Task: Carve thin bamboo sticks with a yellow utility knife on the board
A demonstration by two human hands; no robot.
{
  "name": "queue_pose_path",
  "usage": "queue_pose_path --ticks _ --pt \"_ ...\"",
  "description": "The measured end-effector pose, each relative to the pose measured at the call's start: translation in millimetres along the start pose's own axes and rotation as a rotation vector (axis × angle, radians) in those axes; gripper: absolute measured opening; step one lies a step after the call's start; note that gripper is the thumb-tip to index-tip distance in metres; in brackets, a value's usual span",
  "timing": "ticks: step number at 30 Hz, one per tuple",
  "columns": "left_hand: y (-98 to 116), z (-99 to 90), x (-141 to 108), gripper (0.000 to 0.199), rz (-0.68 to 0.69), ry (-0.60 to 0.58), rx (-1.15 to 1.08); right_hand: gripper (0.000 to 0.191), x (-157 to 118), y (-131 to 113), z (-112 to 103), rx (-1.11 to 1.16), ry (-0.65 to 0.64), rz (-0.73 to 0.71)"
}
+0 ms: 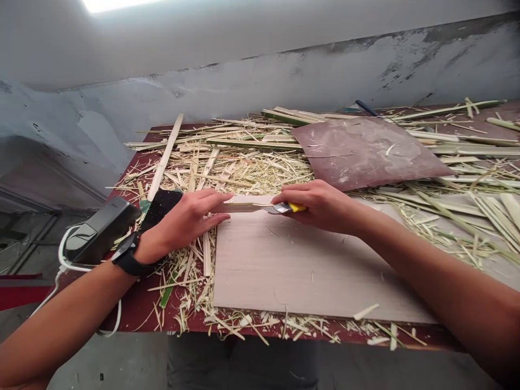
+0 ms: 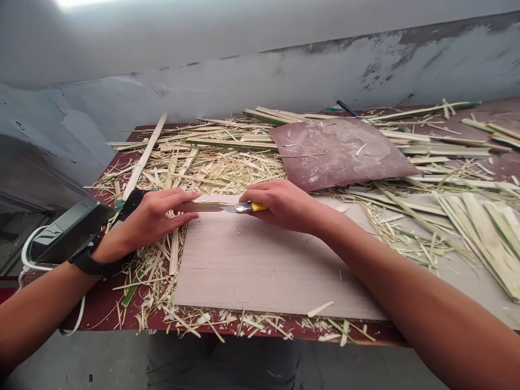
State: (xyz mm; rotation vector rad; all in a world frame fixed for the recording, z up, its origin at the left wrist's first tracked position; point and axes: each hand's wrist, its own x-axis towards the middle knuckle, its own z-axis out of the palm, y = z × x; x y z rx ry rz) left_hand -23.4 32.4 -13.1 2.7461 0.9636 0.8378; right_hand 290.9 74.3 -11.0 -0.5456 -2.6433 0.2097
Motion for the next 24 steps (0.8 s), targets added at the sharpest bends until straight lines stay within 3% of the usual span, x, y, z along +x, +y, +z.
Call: queue_pose_path --ticks 16,24 --pt "-0.4 7.0 0.5 0.026 -0.104 0.066 -0.130 0.012 0.5 3.1 -0.9 0.012 0.030 0.014" --pt "3.7 3.3 4.1 0.005 -0.081 0.030 -0.132 0.013 0.8 3.3 0.4 0.003 0.045 -0.020"
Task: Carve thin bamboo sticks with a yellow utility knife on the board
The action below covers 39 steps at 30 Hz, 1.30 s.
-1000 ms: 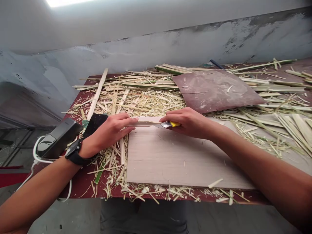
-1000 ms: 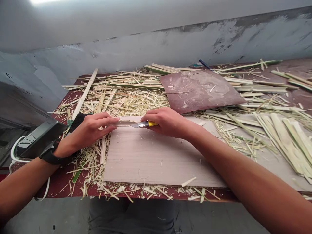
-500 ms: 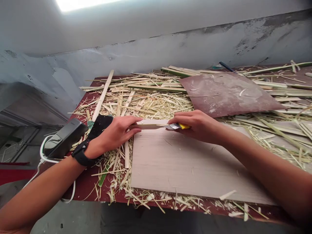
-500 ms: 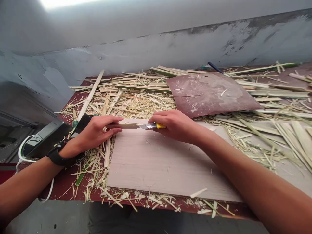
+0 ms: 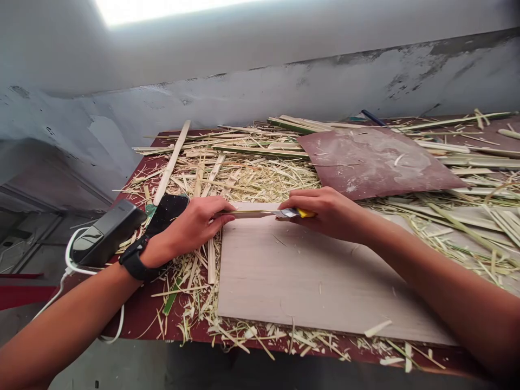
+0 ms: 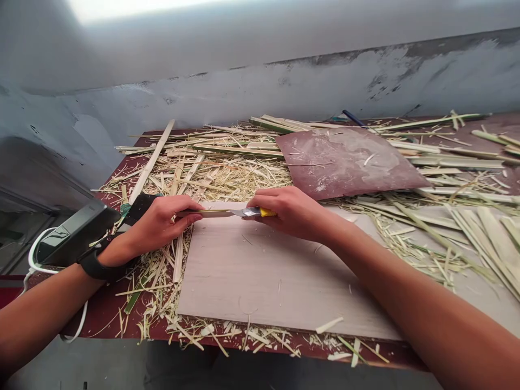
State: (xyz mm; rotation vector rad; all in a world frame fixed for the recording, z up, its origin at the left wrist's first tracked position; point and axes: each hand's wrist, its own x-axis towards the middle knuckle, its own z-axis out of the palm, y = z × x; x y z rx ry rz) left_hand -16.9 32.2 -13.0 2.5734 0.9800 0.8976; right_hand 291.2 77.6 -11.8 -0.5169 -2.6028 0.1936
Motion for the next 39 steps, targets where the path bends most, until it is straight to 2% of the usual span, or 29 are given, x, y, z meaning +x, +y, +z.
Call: queue_pose_path --ticks 11,24,31,39 --pt "-0.9 0.5 -0.2 0.005 -0.005 -0.016 0.002 0.015 -1.5 0.7 -0.7 0.005 -0.029 0.020" --pt "7.0 -0.1 -1.5 0.016 0.018 -0.124 0.048 0.010 -0.9 -9.0 2.3 0.010 0.003 -0.037" --pt "2.6 -1.5 0.1 0.014 -0.039 -0.111 0.012 0.021 0.3 -0.8 -1.5 0.035 0.063 0.013" --pt "1.2 -1.5 -1.2 0.015 -0.040 -0.095 0.003 0.029 -0.2 0.7 -2.7 0.056 0.036 0.062"
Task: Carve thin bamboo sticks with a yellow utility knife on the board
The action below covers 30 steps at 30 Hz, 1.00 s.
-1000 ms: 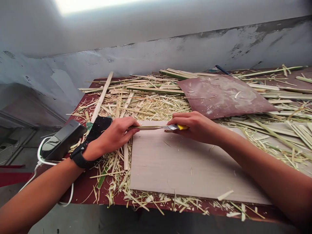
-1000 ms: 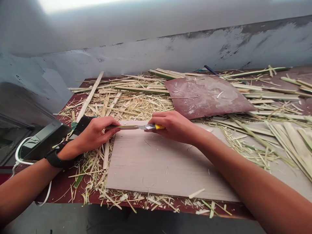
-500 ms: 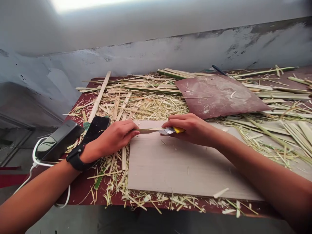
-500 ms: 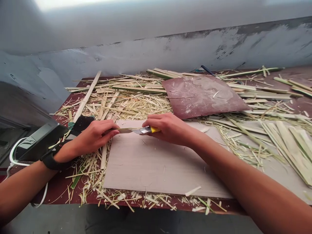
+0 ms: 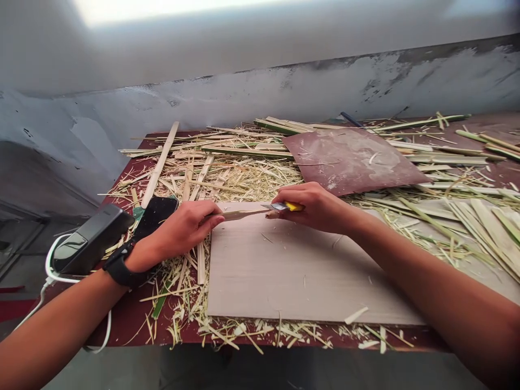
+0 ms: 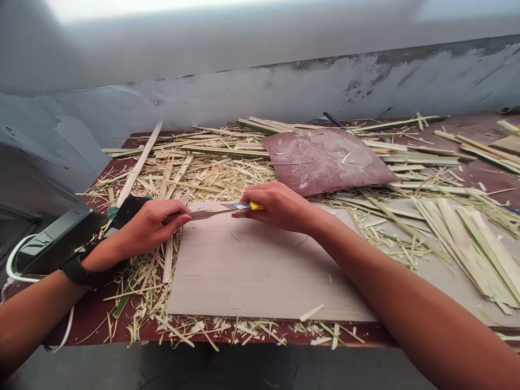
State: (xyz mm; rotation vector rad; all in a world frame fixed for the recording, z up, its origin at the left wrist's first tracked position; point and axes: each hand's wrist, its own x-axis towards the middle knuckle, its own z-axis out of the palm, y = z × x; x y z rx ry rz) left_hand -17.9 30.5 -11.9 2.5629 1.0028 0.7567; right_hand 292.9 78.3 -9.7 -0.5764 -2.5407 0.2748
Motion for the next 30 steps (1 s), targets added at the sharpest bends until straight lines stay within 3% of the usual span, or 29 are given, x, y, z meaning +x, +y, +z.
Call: queue_pose_path --ticks 17,30 --pt "-0.5 -0.7 -0.3 0.016 -0.031 0.010 0.006 0.019 -0.5 -2.4 0.9 0.002 -0.005 -0.028" --pt "-0.8 -1.3 0.0 0.014 -0.024 0.021 0.017 0.019 -1.5 -4.1 0.4 0.010 -0.036 0.037"
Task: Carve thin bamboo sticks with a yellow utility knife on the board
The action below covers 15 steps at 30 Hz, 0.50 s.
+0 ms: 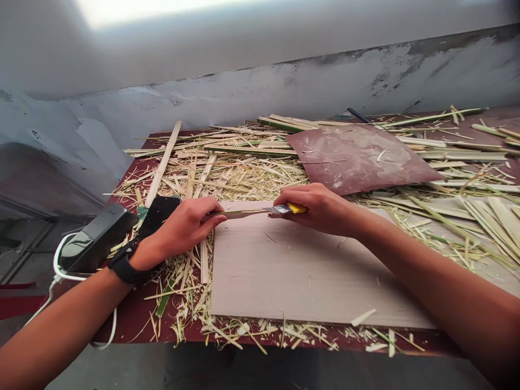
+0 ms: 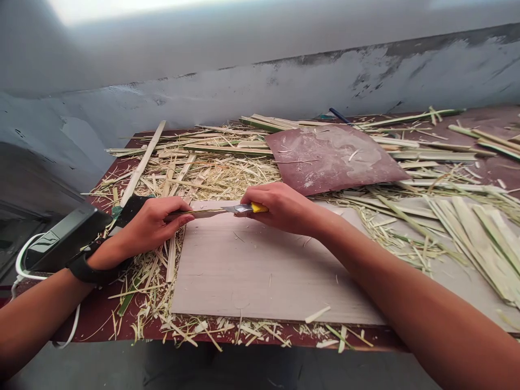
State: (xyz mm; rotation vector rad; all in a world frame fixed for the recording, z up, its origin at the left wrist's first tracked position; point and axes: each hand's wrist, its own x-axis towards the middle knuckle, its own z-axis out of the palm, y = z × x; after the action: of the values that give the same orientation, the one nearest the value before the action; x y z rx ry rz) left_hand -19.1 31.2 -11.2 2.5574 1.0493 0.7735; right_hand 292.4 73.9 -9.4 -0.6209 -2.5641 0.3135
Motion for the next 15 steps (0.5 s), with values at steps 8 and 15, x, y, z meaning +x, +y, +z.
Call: queue_pose_path --ticks 8,15 --pt "0.6 0.2 -0.1 0.013 -0.021 -0.018 -0.022 0.017 -0.1 0.8 0.4 -0.010 0.007 -0.005" --pt "1.0 1.7 -0.1 0.015 -0.031 -0.033 -0.031 0.016 -2.3 3.2 -0.2 -0.021 -0.009 0.011"
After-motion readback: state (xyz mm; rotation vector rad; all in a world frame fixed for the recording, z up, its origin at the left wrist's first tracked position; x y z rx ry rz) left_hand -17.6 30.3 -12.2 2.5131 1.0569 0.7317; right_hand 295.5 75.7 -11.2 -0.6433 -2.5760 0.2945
